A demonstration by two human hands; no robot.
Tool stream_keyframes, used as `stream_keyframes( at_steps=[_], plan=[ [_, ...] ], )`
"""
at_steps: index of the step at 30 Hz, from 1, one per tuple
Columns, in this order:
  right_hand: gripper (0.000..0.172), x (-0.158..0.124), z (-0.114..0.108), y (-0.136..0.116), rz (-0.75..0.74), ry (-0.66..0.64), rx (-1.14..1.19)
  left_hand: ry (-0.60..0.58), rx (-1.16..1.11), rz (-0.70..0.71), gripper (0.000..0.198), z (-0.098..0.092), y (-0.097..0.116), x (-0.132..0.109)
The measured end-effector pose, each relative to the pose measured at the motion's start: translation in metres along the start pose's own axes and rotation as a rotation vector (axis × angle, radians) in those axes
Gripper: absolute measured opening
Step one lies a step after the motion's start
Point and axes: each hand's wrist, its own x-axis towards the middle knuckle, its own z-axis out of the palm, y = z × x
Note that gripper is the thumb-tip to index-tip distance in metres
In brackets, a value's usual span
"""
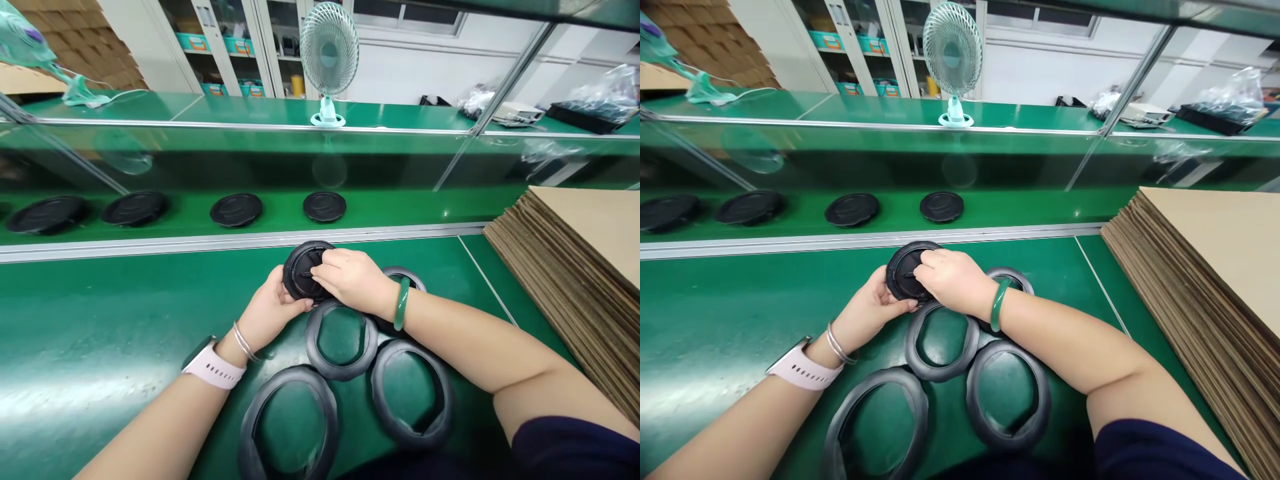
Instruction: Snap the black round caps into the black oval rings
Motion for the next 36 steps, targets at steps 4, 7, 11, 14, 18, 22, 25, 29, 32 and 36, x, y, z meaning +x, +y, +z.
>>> stream_keyframes(
  at_steps=[4, 7, 11, 14, 18, 22, 25, 29, 32, 36],
  plan=[
    [0.012, 0.0025, 0.0019, 0.0016, 0.041, -0.048, 0.008, -0.002, 0.015, 0.003, 0.064, -0.0007, -0.0023, 0.0002],
    [0.011, 0.0032, 0.0024, 0.0012, 0.068, -0.063, 0.003, -0.005, 0.015, 0.009, 0.064, -0.0014, -0.0046, 0.0013],
    [0.013, 0.0025, 0.0006, -0.0013, 0.048, -0.054, -0.013, -0.001, 0.003, 0.026, 0.064, -0.0015, -0.0063, 0.0022],
    [0.018, 0.0020, -0.0013, -0.0034, 0.024, -0.038, -0.024, -0.002, -0.013, 0.035, 0.064, -0.0015, -0.0064, 0.0017],
    [0.018, 0.0024, -0.0026, -0.0043, 0.029, -0.044, -0.027, -0.013, -0.026, 0.037, 0.063, -0.0014, -0.0064, 0.0011],
    [0.013, 0.0031, -0.0041, -0.0035, 0.018, -0.054, -0.026, -0.009, -0.053, 0.047, 0.062, -0.0008, -0.0065, 0.0016],
    [0.010, 0.0034, -0.0048, -0.0030, 0.009, -0.055, -0.017, -0.007, -0.054, 0.047, 0.063, -0.0006, -0.0064, 0.0017],
    [0.007, 0.0028, -0.0028, -0.0019, 0.018, -0.028, 0.026, -0.009, -0.043, 0.055, 0.063, -0.0012, -0.0071, 0.0011],
    [0.008, 0.0016, -0.0001, -0.0006, 0.031, -0.015, 0.065, -0.022, -0.040, 0.058, 0.064, -0.0021, -0.0075, 0.0008],
    [0.006, 0.0008, 0.0010, 0.0004, 0.053, -0.011, 0.119, -0.035, -0.029, 0.059, 0.065, -0.0033, -0.0081, 0.0009]
  ],
)
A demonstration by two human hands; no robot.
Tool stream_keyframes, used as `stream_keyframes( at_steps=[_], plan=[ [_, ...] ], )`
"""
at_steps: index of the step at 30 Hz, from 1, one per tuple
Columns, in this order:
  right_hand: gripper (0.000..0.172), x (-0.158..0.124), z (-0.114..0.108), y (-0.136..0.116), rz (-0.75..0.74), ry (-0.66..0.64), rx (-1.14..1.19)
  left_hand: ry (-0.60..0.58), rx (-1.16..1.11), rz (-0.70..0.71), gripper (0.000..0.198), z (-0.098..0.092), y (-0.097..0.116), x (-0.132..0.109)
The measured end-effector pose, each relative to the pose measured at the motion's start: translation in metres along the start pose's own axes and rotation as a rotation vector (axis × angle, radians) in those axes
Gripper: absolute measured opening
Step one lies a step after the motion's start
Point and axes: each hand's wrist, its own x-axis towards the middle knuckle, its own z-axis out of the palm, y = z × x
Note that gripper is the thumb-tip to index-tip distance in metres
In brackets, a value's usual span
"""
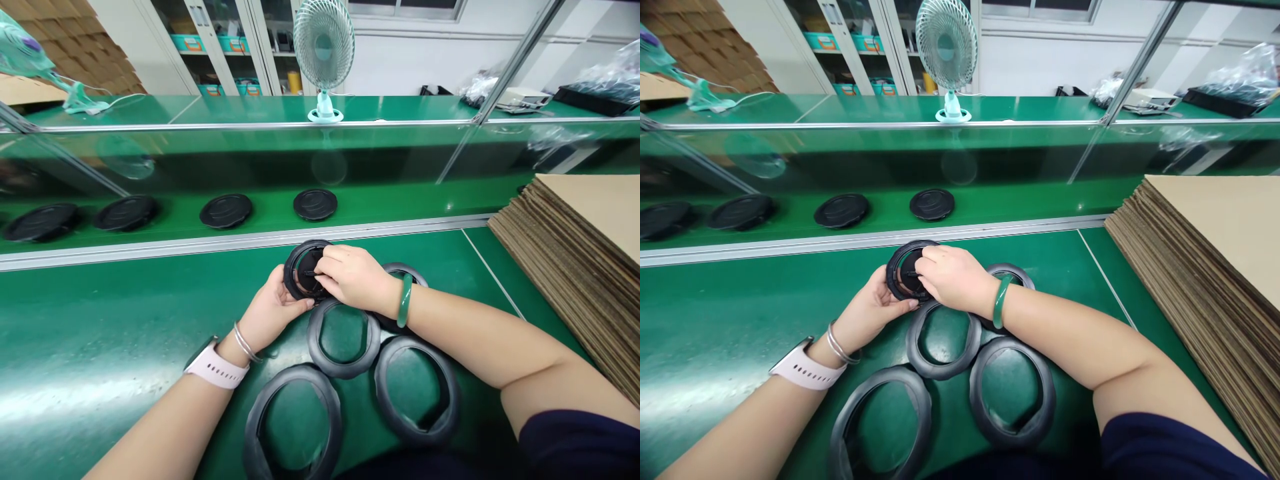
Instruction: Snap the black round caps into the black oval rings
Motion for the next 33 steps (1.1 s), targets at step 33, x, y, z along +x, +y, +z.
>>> stream_keyframes(
  at_steps=[33],
  plan=[
    [0.037, 0.002, -0.005, -0.011, 0.042, -0.126, -0.065, 0.029, 0.182, 0.040, 0.063, 0.000, 0.001, -0.003]
  ],
)
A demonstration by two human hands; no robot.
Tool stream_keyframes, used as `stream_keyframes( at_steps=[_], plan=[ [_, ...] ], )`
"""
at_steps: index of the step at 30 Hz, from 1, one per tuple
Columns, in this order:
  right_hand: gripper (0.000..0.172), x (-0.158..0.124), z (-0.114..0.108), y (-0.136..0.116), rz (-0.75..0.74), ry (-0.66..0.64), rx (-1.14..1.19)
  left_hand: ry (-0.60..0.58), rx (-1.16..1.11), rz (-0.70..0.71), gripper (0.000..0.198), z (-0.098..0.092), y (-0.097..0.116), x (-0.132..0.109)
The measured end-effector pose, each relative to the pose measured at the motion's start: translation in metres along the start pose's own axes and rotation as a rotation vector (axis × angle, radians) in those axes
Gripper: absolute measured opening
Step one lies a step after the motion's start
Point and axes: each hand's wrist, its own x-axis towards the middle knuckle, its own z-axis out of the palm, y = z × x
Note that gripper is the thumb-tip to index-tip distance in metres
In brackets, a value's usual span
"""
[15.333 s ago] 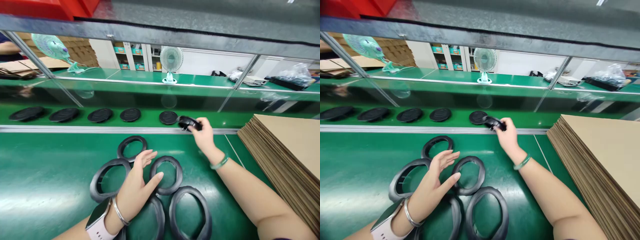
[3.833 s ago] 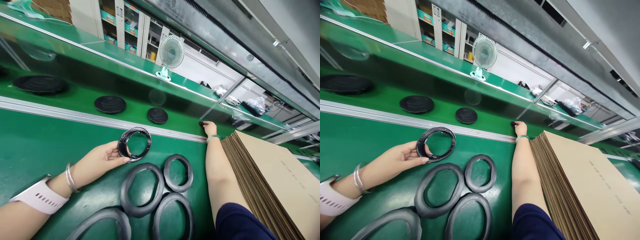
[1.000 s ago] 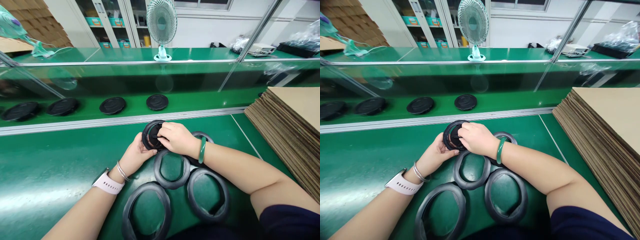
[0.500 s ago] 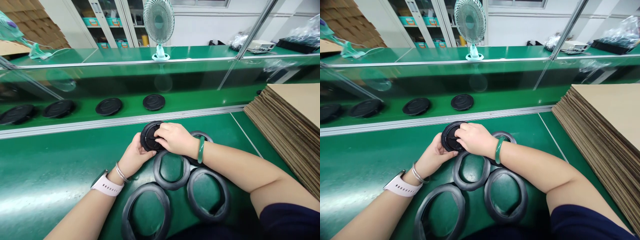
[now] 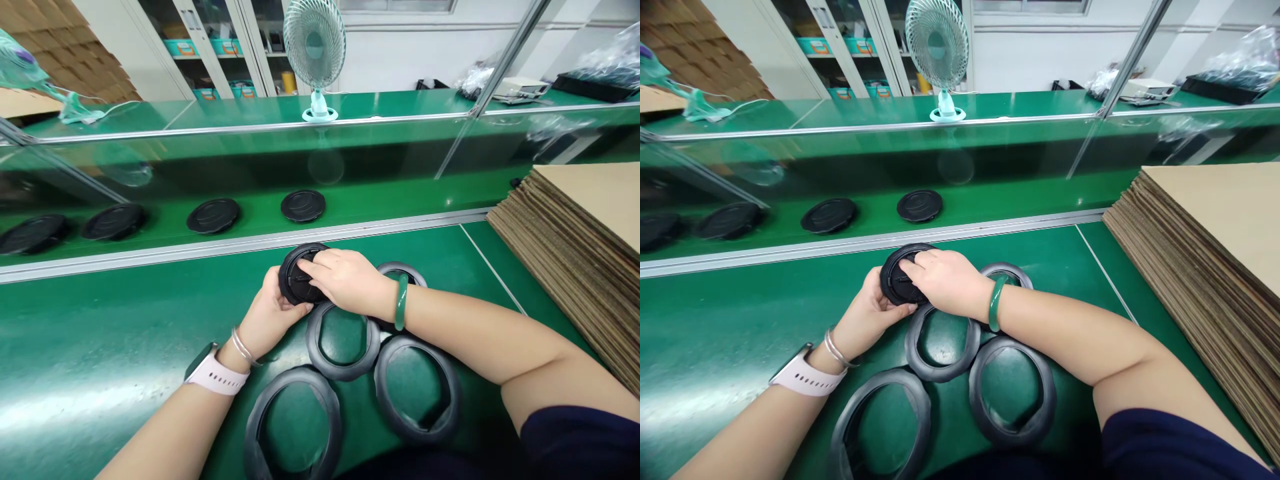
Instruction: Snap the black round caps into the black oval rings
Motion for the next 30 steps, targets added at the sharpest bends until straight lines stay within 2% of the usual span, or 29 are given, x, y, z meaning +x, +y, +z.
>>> stream_keyframes(
  at_steps=[6, 10, 11, 13, 15, 17, 20, 23, 27, 30],
  plan=[
    [0.033, 0.003, 0.004, -0.001, 0.001, -0.048, -0.077, -0.015, -0.048, -0.011, 0.067, 0.000, 0.000, 0.001],
    [0.030, 0.004, 0.001, -0.001, -0.010, -0.006, -0.059, -0.010, -0.092, -0.008, 0.068, 0.000, 0.001, 0.003],
    [0.028, 0.003, 0.000, -0.001, -0.008, 0.035, -0.024, -0.001, -0.107, -0.001, 0.068, 0.000, 0.001, 0.003],
    [0.025, 0.001, -0.005, -0.001, 0.044, 0.197, 0.098, 0.034, -0.148, 0.027, 0.068, 0.001, 0.003, 0.003],
    [0.031, -0.001, -0.009, 0.000, 0.168, 0.406, 0.256, 0.079, -0.188, 0.063, 0.068, 0.002, 0.007, 0.001],
    [0.036, -0.003, -0.011, 0.001, 0.292, 0.502, 0.434, 0.110, -0.206, 0.103, 0.068, 0.005, 0.011, -0.003],
    [0.027, -0.003, -0.007, 0.005, 0.382, 0.431, 0.683, 0.106, -0.177, 0.137, 0.073, 0.009, 0.014, -0.010],
    [0.018, -0.002, -0.001, 0.007, 0.468, 0.422, 0.810, 0.086, -0.082, 0.107, 0.082, 0.013, 0.016, -0.017],
    [0.021, -0.001, 0.006, 0.008, 0.528, 0.421, 1.025, 0.071, 0.021, 0.107, 0.095, 0.015, 0.017, -0.024],
    [0.027, -0.001, 0.007, 0.008, 0.549, 0.393, 1.130, 0.053, 0.009, 0.142, 0.092, 0.015, 0.018, -0.026]
  ],
)
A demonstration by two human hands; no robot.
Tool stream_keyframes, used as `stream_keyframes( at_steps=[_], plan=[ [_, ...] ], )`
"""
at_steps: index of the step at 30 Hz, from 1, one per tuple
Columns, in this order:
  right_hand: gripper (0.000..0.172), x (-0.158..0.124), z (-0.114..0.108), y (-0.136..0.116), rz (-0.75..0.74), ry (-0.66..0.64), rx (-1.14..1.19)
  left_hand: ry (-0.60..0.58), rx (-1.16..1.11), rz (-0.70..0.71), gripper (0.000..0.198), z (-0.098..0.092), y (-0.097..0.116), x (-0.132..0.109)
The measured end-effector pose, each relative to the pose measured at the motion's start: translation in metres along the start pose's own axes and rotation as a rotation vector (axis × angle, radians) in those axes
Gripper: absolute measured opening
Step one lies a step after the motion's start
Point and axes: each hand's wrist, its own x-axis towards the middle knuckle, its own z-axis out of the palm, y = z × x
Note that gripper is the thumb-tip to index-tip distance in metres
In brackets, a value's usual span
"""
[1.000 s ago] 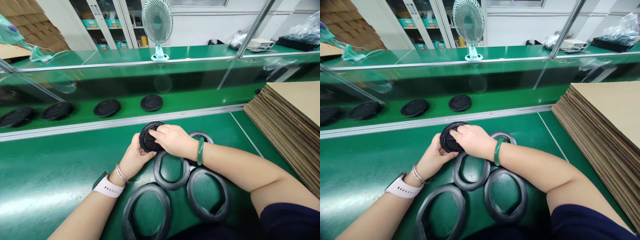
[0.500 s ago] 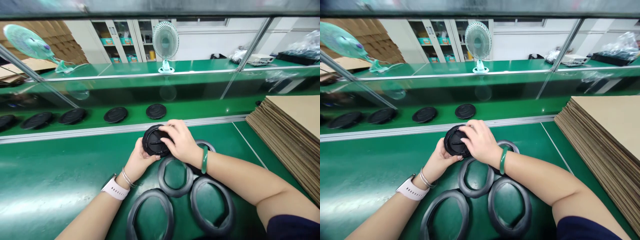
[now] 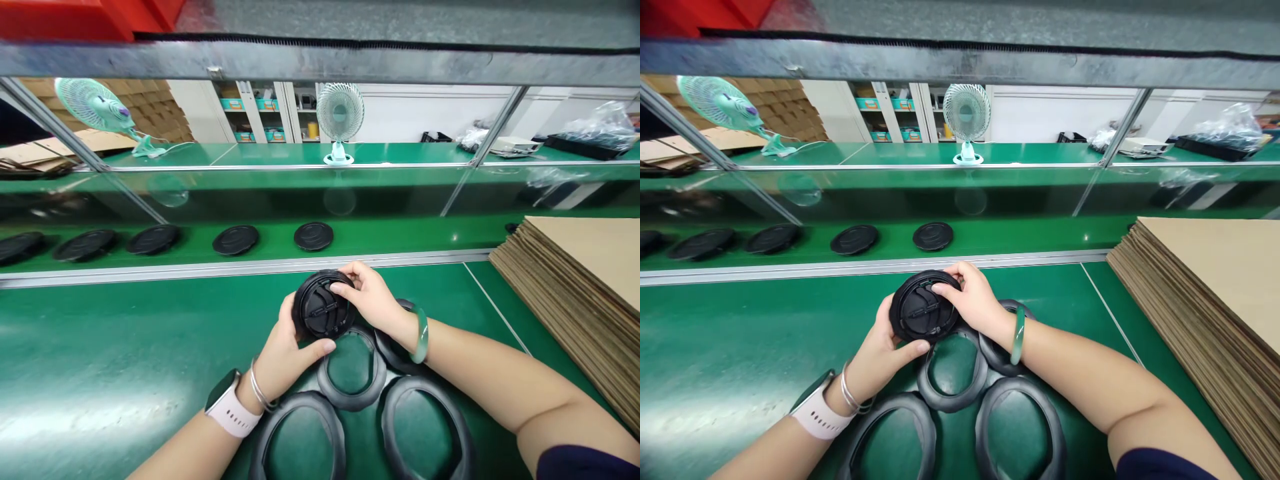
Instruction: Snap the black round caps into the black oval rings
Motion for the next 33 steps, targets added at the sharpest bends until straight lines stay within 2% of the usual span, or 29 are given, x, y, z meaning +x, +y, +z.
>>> stream_keyframes(
  at_steps=[10, 16, 18, 20, 23, 28, 33],
  plan=[
    [0.026, -0.002, 0.002, -0.001, 0.038, 0.023, -0.088, 0.097, 0.134, 0.060, 0.072, 0.000, 0.002, -0.001],
    [0.021, -0.002, 0.005, -0.001, 0.062, 0.084, -0.149, 0.101, 0.206, 0.048, 0.063, -0.001, 0.006, -0.001],
    [0.022, -0.001, 0.004, -0.004, 0.045, 0.043, -0.148, 0.125, 0.200, 0.032, 0.058, -0.003, 0.006, -0.001],
    [0.025, -0.002, 0.002, -0.009, 0.042, -0.065, -0.085, 0.160, 0.221, 0.025, 0.051, -0.004, 0.005, 0.000],
    [0.043, -0.005, 0.001, -0.018, 0.063, -0.195, -0.004, 0.186, 0.279, 0.014, 0.044, -0.005, 0.003, 0.001],
    [0.045, -0.007, 0.001, -0.023, 0.052, -0.211, -0.093, 0.196, 0.325, 0.011, 0.041, -0.003, 0.003, 0.002],
    [0.044, -0.010, 0.004, -0.026, 0.042, -0.177, -0.160, 0.258, 0.363, 0.059, 0.039, 0.001, 0.008, 0.001]
  ],
)
